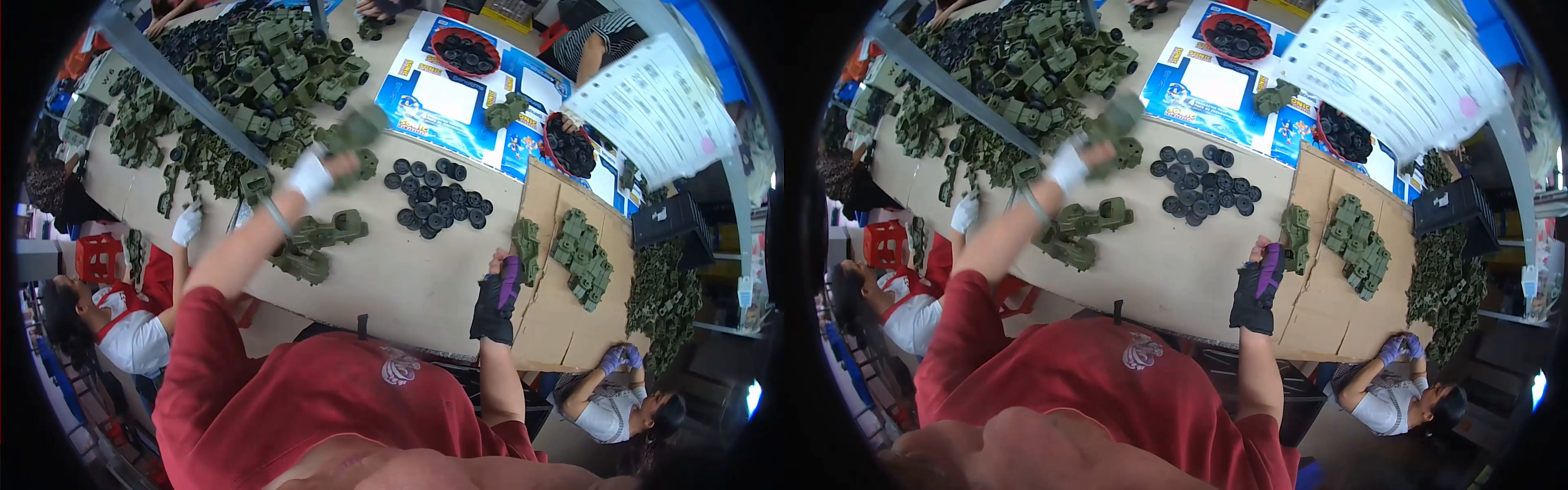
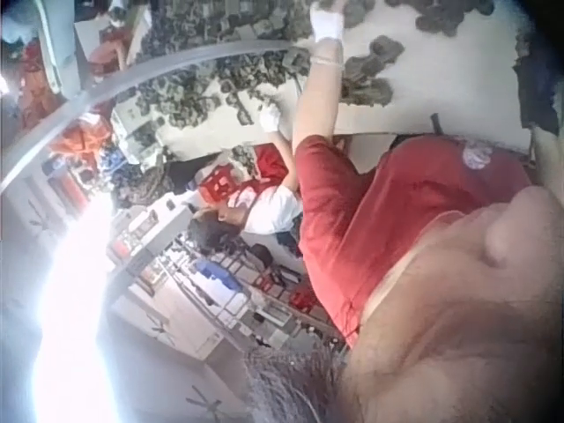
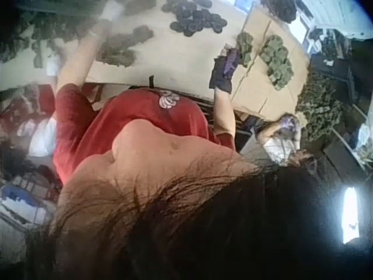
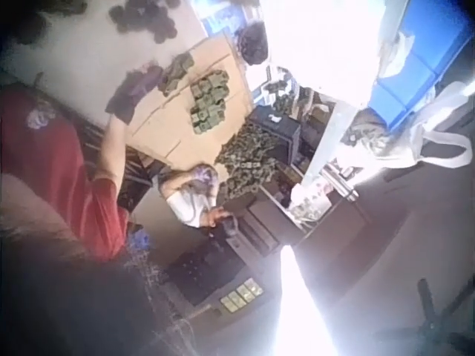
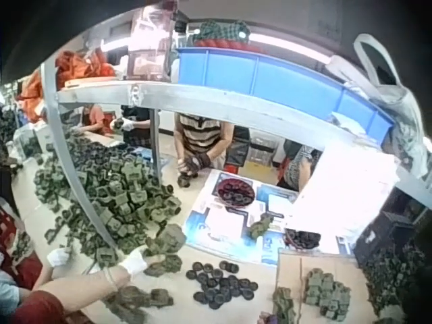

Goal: The person assembles small green plastic vehicle components by hand, attaching black plastic wheels to them.

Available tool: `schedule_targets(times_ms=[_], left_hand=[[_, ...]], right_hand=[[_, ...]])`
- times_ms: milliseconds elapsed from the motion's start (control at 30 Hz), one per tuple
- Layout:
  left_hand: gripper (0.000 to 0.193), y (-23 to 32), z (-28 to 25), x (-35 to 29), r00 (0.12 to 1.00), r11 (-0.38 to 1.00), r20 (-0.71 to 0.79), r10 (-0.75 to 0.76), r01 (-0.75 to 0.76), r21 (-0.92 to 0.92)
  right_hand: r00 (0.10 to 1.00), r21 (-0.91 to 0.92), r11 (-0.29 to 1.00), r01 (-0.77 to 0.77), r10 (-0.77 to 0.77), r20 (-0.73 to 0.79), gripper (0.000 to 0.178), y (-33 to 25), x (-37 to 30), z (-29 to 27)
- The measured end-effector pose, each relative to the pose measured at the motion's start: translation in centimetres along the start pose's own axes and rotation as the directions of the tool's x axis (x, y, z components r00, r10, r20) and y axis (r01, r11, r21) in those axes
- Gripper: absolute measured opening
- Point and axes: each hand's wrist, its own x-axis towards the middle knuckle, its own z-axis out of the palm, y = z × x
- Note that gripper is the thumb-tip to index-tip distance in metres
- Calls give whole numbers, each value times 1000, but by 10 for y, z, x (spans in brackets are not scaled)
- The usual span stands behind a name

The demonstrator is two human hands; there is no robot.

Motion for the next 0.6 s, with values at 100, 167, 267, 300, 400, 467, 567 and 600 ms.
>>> schedule_targets(times_ms=[100, 167, 267, 300, 400, 467, 567, 600], left_hand=[[79, 84, -70, 87, 964, 997, -258, -69, 73, 5], [97, 103, -157, 143, 932, 971, -340, -124, 43, -236], [91, 146, -153, 184, 729, 984, -684, -32, -96, -148], [74, 131, -226, 196, 607, 998, -794, -19, 56, 18], [44, 83, -227, 215, 674, 699, -556, 487, 81, 711], [45, 27, -269, 193, 688, 905, -587, 426, -329, 271], [55, -35, -204, 171, 703, 819, -439, 560, -387, 424], [53, -56, -171, 169, 736, 779, -333, 590, -411, 473]], right_hand=[[964, -257, 954, -156, 204, 172, 25, 33, -38, -36], [969, -227, 971, -70, 120, 216, 16, 44, -64, -47], [967, -290, 953, -88, 152, 205, 13, 48, -98, -74], [945, -335, 941, -42, 146, 293, 13, 46, -96, -80], [939, -574, 766, 289, -109, 327, 24, 51, -90, -103], [924, -620, 715, 321, -92, 372, 33, 29, -49, -107], [971, -773, 588, 239, -163, 176, 45, 29, -1, -113], [986, -810, 562, 168, -77, 151, 47, 22, 17, -115]])
